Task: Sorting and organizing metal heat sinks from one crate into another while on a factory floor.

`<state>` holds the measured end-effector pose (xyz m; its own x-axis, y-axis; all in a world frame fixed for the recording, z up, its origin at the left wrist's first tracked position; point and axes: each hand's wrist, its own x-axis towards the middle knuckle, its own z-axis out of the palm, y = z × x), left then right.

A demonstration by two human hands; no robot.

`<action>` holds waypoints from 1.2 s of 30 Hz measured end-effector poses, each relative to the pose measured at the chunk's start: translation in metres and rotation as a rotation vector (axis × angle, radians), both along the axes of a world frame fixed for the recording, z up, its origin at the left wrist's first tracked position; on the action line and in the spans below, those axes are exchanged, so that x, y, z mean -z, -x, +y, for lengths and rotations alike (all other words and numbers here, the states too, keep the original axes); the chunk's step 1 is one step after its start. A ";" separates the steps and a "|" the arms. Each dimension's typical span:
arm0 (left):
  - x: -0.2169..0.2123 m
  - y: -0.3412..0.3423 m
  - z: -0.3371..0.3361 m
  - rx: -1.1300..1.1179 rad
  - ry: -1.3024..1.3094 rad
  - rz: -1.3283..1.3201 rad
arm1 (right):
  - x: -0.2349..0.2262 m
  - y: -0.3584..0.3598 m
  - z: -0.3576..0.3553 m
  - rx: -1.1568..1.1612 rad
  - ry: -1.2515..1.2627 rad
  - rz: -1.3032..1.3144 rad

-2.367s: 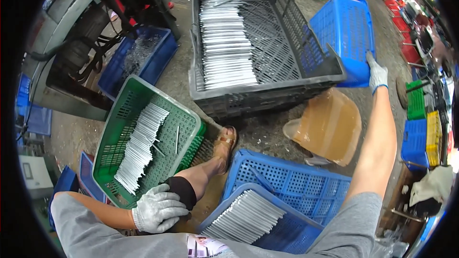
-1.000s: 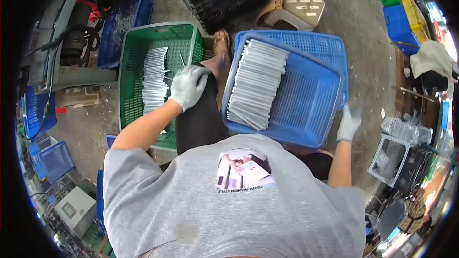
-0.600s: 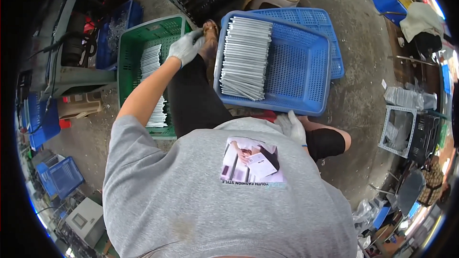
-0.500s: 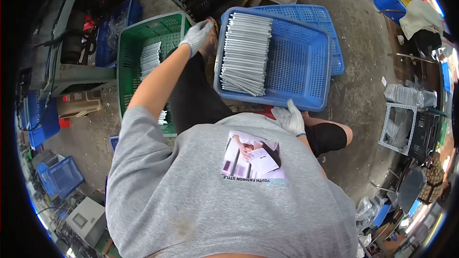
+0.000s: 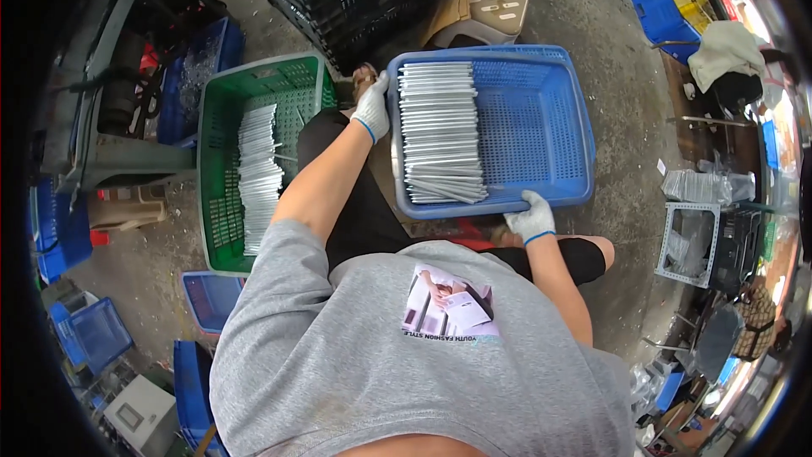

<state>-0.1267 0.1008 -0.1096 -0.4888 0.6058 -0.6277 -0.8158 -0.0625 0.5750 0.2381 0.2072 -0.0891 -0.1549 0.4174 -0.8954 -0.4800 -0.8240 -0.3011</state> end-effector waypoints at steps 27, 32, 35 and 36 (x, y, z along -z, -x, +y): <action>-0.102 -0.135 -0.400 0.093 1.039 0.657 | -0.105 0.130 0.276 -1.706 0.504 -0.617; -0.034 -0.264 -0.475 0.036 1.043 0.238 | -0.147 0.180 0.199 -2.128 -0.144 -1.011; -0.024 -0.299 -0.459 0.088 0.857 -0.177 | -0.152 0.203 0.161 -2.302 -0.602 -1.204; -0.024 -0.300 -0.451 0.097 0.849 -0.173 | -0.153 0.203 0.153 -2.336 -0.761 -1.268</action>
